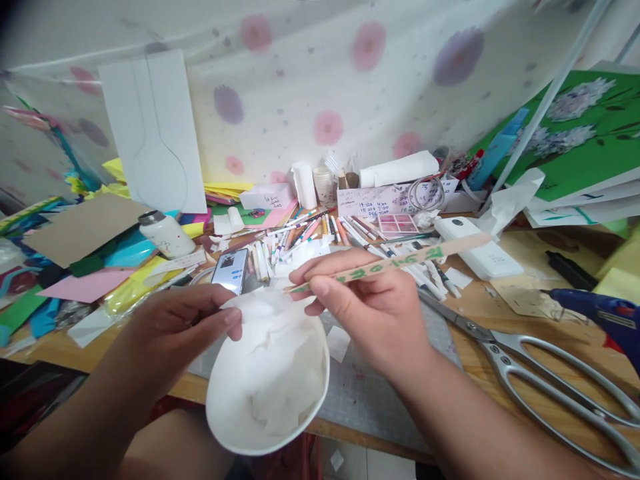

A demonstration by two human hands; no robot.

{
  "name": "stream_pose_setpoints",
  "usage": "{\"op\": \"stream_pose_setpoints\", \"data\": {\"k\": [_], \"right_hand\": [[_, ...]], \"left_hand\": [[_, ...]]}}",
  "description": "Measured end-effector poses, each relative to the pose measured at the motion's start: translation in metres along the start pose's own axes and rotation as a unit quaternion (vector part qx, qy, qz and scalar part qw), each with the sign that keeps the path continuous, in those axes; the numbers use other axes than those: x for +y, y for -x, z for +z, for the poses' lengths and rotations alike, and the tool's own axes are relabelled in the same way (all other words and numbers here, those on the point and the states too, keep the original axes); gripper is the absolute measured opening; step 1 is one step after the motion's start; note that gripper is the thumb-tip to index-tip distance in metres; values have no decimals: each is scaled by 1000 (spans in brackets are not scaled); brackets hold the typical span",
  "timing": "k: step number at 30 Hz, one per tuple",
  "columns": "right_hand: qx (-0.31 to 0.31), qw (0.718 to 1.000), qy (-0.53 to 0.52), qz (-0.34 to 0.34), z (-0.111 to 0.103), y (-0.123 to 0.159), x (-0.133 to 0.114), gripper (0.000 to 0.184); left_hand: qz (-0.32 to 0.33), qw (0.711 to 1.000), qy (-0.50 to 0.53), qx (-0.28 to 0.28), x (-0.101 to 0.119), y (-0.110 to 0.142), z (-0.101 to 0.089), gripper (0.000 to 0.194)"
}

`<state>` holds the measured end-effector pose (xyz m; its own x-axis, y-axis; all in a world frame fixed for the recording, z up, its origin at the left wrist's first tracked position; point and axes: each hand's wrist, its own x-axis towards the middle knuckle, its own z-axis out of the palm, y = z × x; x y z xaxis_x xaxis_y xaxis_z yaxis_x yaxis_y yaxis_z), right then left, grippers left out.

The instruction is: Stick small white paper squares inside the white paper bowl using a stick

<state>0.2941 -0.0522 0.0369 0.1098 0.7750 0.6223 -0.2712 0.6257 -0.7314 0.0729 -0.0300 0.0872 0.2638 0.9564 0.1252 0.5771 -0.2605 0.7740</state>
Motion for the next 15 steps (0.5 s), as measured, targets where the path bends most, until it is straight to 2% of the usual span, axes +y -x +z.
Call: {"op": "stream_pose_setpoints", "data": {"k": [2,4,6,8,10,12,15], "right_hand": [[0,998,-55,25,-3,-3,-2,11],[-32,994,-89,45,-6,-6,-7,10],[-103,988,-92,64,-7,-8,-11,11],[-194,977,-60,71,-6,-9,-13,12],[-253,965,-17,62,-4,-8,-13,12],[-243,969,4,45,-1,-5,-11,12],[-147,989,-6,21,4,2,-6,17]], "left_hand": [[2,1000,-14,1,-7,-4,-3,29],[7,1000,-26,-6,-15,-8,-6,30],[13,999,-33,-8,-19,-11,-7,30],[22,999,-31,-8,-19,-11,-7,31],[31,999,-22,-16,-14,-9,-6,31],[27,999,-7,-18,-9,-7,-4,30],[22,998,12,-49,-6,-5,-1,30]]}}
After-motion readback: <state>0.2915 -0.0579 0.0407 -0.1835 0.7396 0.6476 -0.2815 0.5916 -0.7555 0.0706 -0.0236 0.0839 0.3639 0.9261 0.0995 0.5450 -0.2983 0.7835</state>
